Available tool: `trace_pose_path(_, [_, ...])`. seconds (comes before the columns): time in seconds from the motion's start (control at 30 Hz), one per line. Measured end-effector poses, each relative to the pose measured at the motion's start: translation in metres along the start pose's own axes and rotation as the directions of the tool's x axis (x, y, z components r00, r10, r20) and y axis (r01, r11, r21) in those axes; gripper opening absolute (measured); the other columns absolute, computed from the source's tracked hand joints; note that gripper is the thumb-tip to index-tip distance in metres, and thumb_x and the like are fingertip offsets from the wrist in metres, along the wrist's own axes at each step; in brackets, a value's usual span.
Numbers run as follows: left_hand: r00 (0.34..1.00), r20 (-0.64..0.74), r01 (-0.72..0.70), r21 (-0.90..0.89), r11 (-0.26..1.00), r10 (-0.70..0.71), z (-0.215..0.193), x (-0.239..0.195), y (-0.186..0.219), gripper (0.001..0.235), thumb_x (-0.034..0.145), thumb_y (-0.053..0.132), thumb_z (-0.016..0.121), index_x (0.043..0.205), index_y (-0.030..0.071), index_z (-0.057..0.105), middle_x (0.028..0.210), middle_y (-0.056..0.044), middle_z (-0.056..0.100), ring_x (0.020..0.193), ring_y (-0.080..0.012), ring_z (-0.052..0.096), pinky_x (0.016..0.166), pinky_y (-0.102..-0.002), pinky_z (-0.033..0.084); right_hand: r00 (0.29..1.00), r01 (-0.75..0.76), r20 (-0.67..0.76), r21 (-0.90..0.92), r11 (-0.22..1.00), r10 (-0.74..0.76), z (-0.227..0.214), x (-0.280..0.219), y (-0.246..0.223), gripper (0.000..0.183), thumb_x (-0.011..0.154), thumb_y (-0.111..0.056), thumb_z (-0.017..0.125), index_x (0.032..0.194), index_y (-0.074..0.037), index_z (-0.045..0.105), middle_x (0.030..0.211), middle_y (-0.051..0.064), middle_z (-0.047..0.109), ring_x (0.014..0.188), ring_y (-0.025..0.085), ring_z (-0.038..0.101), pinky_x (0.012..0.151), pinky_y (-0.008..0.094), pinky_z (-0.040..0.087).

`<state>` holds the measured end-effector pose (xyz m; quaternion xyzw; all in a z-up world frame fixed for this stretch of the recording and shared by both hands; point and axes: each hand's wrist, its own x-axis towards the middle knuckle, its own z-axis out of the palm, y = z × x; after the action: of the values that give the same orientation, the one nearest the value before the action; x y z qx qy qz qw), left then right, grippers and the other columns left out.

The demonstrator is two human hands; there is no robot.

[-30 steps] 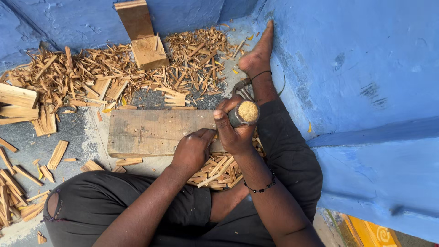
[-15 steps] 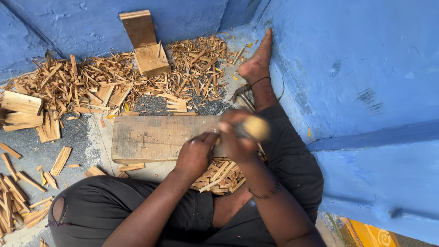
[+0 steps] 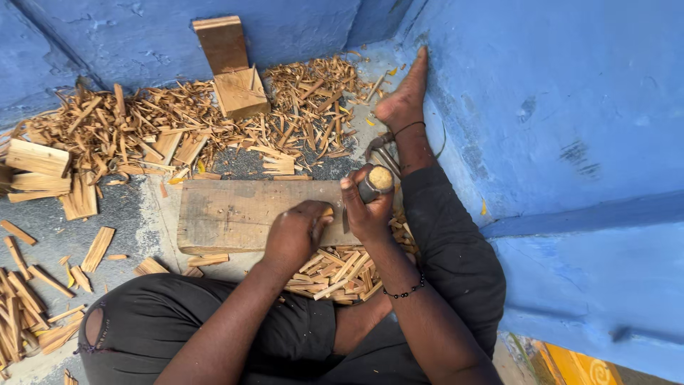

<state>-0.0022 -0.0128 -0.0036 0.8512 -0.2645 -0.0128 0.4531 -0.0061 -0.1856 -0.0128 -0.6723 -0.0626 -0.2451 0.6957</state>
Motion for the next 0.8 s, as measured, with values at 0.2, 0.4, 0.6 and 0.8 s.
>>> trace_pose_path(0.2, [0.999,-0.046,-0.016,-0.097,0.995,0.011,0.003,0.001,-0.007,0.017,0.094,0.018,0.069,0.108,0.008,0.071,0.109,-0.015,0.075,0.097,-0.0365,0.074,0.084,-0.045,0.059,0.992,0.01,-0.122,0.199,0.98,0.014,-0.01,0.008,-0.008,0.022,0.096,-0.008,0.072,0.099,-0.01,0.05,0.08,0.002,0.059,0.06,0.007,0.053,0.052,0.026,0.045])
trace_pose_path(0.4, [0.989,0.117,-0.085,-0.052,0.995,0.09,0.011,-0.001,0.004,0.024,0.091,0.011,0.067,0.114,0.007,0.07,0.11,-0.018,0.072,0.099,-0.042,0.069,0.083,-0.049,0.057,0.996,0.079,0.012,0.225,0.971,-0.084,-0.004,0.008,-0.062,0.018,0.107,-0.012,0.067,0.099,-0.01,0.05,0.078,0.003,0.054,0.065,0.009,0.048,0.059,0.026,0.041])
trace_pose_path(0.6, [0.99,0.138,-0.021,-0.062,0.998,0.029,0.011,0.003,0.005,0.022,0.091,0.017,0.07,0.111,0.007,0.071,0.109,-0.016,0.074,0.098,-0.0393,0.071,0.084,-0.047,0.057,0.983,0.129,0.113,0.144,0.981,-0.146,0.013,0.019,-0.081,0.019,0.106,-0.015,0.066,0.1,-0.009,0.05,0.079,0.002,0.054,0.067,0.008,0.049,0.061,0.025,0.042])
trace_pose_path(0.8, [0.978,0.192,-0.077,-0.012,0.997,0.077,0.009,0.011,0.005,0.024,0.091,0.017,0.069,0.112,0.005,0.071,0.11,-0.017,0.074,0.099,-0.0404,0.07,0.085,-0.048,0.056,0.986,0.092,0.129,0.093,0.991,-0.104,0.013,0.02,-0.078,0.019,0.106,-0.015,0.067,0.099,-0.009,0.051,0.081,0.002,0.056,0.071,0.007,0.05,0.064,0.024,0.042])
